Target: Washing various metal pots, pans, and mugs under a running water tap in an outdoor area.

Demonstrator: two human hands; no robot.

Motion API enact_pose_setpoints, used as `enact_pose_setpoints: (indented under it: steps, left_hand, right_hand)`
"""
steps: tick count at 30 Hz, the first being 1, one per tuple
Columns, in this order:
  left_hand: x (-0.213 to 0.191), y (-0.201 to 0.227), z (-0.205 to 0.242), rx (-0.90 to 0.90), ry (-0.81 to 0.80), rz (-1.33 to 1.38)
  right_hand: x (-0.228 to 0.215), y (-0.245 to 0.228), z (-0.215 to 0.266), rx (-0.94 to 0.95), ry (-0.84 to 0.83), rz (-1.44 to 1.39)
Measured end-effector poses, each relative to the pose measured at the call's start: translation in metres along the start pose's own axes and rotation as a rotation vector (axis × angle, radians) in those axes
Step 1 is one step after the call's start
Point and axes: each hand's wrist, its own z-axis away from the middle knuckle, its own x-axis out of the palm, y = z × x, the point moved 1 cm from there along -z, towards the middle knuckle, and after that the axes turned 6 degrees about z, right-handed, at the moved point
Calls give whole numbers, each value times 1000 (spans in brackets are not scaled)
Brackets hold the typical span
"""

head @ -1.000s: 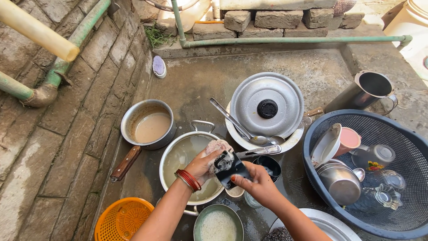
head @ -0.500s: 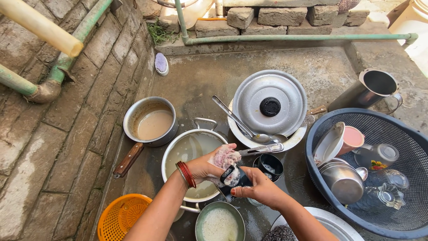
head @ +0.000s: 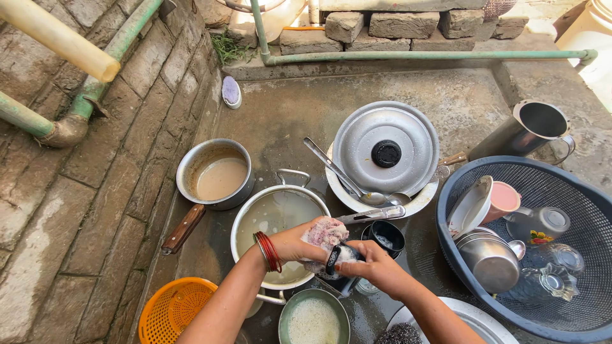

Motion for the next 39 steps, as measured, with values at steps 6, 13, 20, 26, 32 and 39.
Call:
enact_pose_setpoints:
  steps: [6,13,20,26,32,39]
  left_hand:
    - [24,7,13,-5,30,227]
    - [21,-43,-7,96,57,695]
    - [42,-37,-15,44,589,656]
    - [11,-87,-29,328,775,164]
    - [40,-71,-24,380,905,-150]
    - [41,-20,-17,470,715,-157]
  right_hand:
    - [2,11,-5,-33,129,-111]
    - [7,15,-13,-120,338,-242]
    - [9,7,-13,44,495,-589]
    - [19,3,-10,-33,286,-521]
    - [31,-6,-6,64,257,-479]
    - [33,-8,4,31,167,-156]
